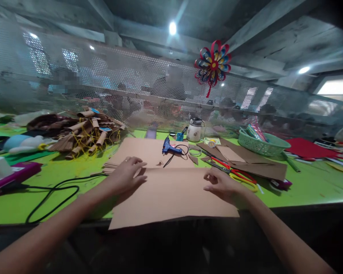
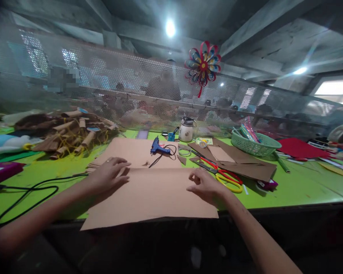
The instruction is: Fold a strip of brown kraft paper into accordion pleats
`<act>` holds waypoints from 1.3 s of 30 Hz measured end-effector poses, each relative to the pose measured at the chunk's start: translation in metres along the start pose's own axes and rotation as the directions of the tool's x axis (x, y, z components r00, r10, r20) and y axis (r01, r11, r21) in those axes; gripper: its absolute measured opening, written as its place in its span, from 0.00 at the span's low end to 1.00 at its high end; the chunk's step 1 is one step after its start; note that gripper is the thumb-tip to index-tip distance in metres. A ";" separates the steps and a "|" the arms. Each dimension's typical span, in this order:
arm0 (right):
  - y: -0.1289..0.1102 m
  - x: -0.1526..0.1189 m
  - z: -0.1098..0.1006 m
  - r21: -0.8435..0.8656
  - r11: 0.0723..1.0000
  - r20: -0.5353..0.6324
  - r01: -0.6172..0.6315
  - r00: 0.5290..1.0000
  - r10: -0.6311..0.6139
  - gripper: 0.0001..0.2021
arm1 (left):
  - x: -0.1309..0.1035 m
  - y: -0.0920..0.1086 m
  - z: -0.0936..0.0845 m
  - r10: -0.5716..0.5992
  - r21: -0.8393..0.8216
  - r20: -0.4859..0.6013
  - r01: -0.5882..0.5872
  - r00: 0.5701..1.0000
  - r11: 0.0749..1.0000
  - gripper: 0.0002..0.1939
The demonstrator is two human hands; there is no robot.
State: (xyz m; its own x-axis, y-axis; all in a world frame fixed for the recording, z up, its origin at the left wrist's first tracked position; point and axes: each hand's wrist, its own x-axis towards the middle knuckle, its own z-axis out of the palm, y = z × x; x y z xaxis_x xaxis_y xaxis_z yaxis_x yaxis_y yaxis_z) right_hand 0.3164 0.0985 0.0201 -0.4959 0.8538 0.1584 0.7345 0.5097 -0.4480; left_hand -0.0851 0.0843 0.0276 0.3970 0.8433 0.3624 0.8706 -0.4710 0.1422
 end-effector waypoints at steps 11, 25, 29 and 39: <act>0.014 -0.018 0.002 0.511 0.860 -0.198 0.010 0.974 0.107 0.13 | 0.029 -0.013 -0.004 -0.167 -0.323 0.081 0.184 0.983 0.928 0.17; 0.016 -0.022 0.000 0.620 0.785 -0.330 -0.007 0.905 0.269 0.17 | 0.017 -0.035 -0.028 -0.350 -0.533 -0.054 0.269 0.935 0.802 0.21; 0.023 -0.020 0.005 0.585 0.810 -0.394 0.027 0.883 0.255 0.14 | 0.015 -0.034 -0.026 -0.377 -0.537 -0.026 0.306 0.926 0.786 0.22; 0.024 -0.020 0.003 0.590 0.806 -0.406 0.039 0.877 0.255 0.14 | 0.017 -0.030 -0.029 -0.433 -0.598 -0.067 0.311 0.899 0.739 0.23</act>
State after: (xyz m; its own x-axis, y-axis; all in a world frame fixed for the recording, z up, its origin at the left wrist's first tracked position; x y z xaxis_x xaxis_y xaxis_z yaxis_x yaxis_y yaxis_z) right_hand 0.3421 0.0933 0.0039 -0.0595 0.9222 0.3821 0.2997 0.3816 -0.8744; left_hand -0.1126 0.1051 0.0562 -0.0395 0.9446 0.3258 0.5929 -0.2403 0.7686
